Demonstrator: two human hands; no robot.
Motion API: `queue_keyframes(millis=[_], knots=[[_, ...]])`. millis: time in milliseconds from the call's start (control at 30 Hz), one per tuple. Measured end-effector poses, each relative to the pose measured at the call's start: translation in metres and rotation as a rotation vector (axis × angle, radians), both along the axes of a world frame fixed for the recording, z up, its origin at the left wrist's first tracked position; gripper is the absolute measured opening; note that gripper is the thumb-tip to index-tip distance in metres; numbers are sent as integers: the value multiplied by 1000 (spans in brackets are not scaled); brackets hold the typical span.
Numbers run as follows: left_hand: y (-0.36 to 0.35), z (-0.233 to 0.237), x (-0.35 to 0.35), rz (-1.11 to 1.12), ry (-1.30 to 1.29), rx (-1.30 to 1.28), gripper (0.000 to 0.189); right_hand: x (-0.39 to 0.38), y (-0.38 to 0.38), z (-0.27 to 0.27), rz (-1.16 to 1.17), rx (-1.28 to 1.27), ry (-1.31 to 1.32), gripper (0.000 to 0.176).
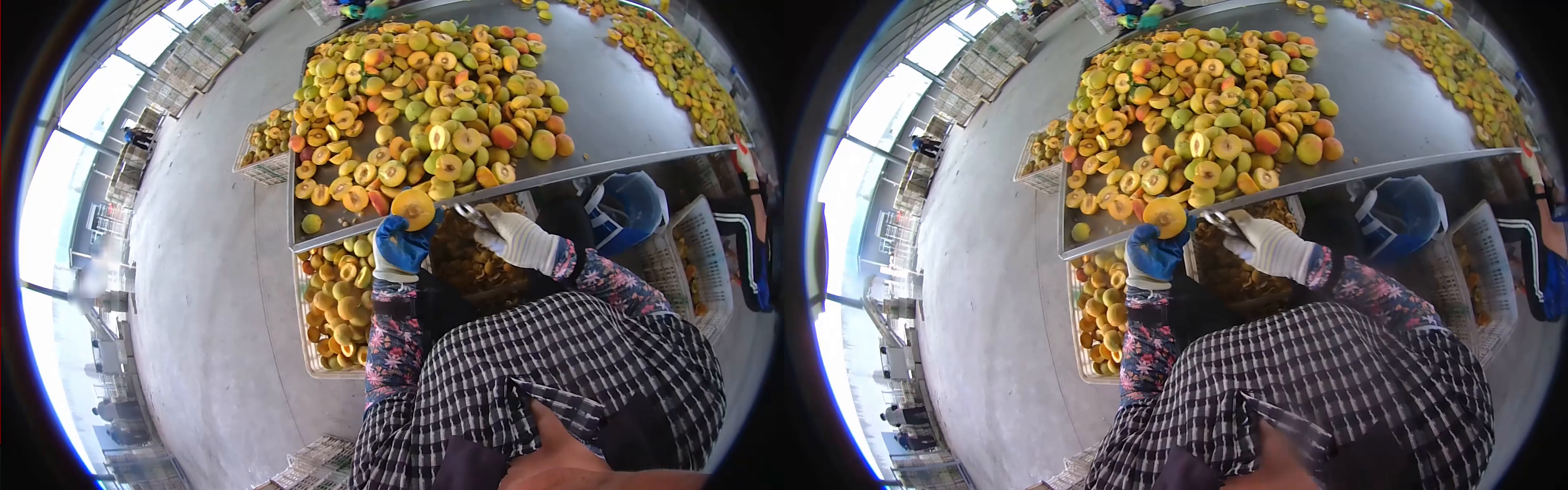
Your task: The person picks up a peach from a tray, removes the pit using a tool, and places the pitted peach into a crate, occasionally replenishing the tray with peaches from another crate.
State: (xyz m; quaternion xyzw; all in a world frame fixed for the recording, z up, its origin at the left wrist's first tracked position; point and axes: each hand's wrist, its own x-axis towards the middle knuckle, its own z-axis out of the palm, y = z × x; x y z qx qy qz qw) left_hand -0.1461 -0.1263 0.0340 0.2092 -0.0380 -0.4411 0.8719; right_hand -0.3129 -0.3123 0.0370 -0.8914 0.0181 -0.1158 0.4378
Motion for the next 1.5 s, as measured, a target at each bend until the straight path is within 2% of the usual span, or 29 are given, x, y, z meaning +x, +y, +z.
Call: queue_keyframes(millis=[100,200,233,300,367,467,500,633,733,833,933,1000,1100,1167,1233,1300,1400,1467,1500], knots=[[-18,-9,-15,-61,18,9,56,5,10,26,-13,-119,21,35],[-29,0,-30,-123,57,-43,57,6,10,12,-97,-184,-129,33],[-32,0,-31,-138,2,-48,53,5,10,15,-128,-247,-75,30],[-39,4,-36,24,-847,370,51,6,8,7,-111,-259,-101,29],[-44,13,-38,-83,103,7,56,4,8,1,-90,-291,-106,29],[-55,3,-44,128,-91,221,57,3,9,3,-64,-377,-64,29],[-56,10,-45,119,-42,199,53,3,9,2,-57,-406,-34,29],[-54,-13,-36,55,22,181,48,0,10,1,-6,-436,97,31],[-53,-15,-37,74,-47,245,44,-1,13,-14,18,-374,81,28],[-55,-7,-45,137,-73,233,42,1,18,-23,24,-97,-51,25],[-54,-2,-51,160,-25,209,41,4,13,-25,30,-290,61,30],[-54,-4,-48,158,-51,235,39,7,7,-24,83,-191,158,37],[-50,-19,-36,79,-46,233,37,0,16,-13,78,138,188,44],[-48,-15,-36,65,-9,201,35,-2,19,6,83,215,240,46],[-45,-15,-34,12,-44,232,35,-4,15,18,106,96,375,46],[-41,-17,-26,-81,-158,325,35,7,8,-3,143,312,443,44],[-43,-19,-21,-150,-148,342,35,-1,11,-6,190,483,415,33],[-48,-17,-29,-55,-107,289,35,5,16,-51,218,273,173,28],[-49,-17,-33,-7,-85,264,35,1,19,-32,220,448,169,25]])
